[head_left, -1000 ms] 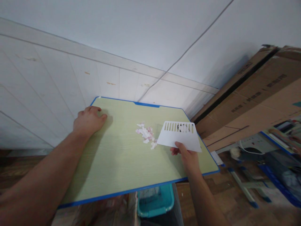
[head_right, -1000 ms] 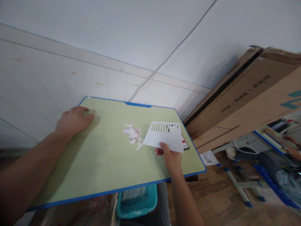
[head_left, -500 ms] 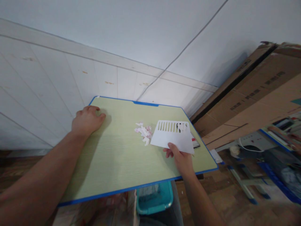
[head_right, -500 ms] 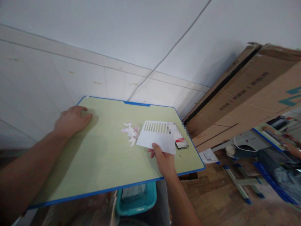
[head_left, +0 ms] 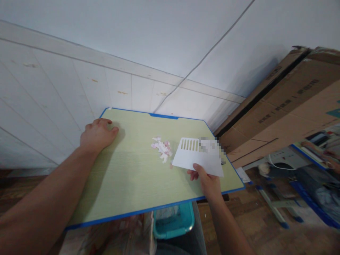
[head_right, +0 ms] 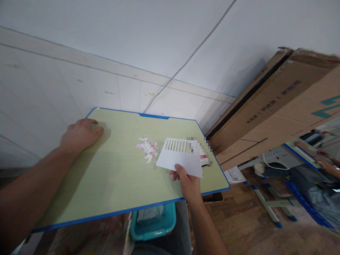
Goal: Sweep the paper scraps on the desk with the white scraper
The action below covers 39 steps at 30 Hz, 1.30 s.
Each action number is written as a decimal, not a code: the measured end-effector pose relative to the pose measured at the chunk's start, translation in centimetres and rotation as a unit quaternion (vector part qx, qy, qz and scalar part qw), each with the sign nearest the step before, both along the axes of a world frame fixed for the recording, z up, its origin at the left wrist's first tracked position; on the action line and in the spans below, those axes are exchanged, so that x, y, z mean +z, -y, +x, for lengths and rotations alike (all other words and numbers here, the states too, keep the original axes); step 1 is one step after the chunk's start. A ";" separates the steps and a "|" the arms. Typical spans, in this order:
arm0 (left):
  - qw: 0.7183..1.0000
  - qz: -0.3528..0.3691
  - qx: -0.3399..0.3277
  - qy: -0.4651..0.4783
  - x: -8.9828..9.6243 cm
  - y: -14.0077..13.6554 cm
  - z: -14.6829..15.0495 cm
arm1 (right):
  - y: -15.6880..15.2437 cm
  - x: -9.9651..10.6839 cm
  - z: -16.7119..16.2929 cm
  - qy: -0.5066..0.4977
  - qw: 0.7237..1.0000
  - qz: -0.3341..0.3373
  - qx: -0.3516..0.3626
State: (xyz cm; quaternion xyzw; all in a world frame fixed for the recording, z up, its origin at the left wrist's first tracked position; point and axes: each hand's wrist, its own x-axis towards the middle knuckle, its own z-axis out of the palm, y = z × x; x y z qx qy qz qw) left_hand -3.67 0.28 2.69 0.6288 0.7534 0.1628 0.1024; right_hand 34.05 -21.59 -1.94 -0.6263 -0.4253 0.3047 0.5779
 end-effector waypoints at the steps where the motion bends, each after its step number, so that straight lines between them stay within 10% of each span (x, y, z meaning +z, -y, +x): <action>1: 1.000 -0.004 0.000 0.000 0.1 0.1 0.1 | 0.2 0.1 -0.1 -0.005 1.000 -0.001 -0.001; 39: 1.000 0.004 -0.010 0.000 -0.1 0.1 -0.2 | 1.2 -1.4 -0.2 0.034 0.999 0.004 -0.012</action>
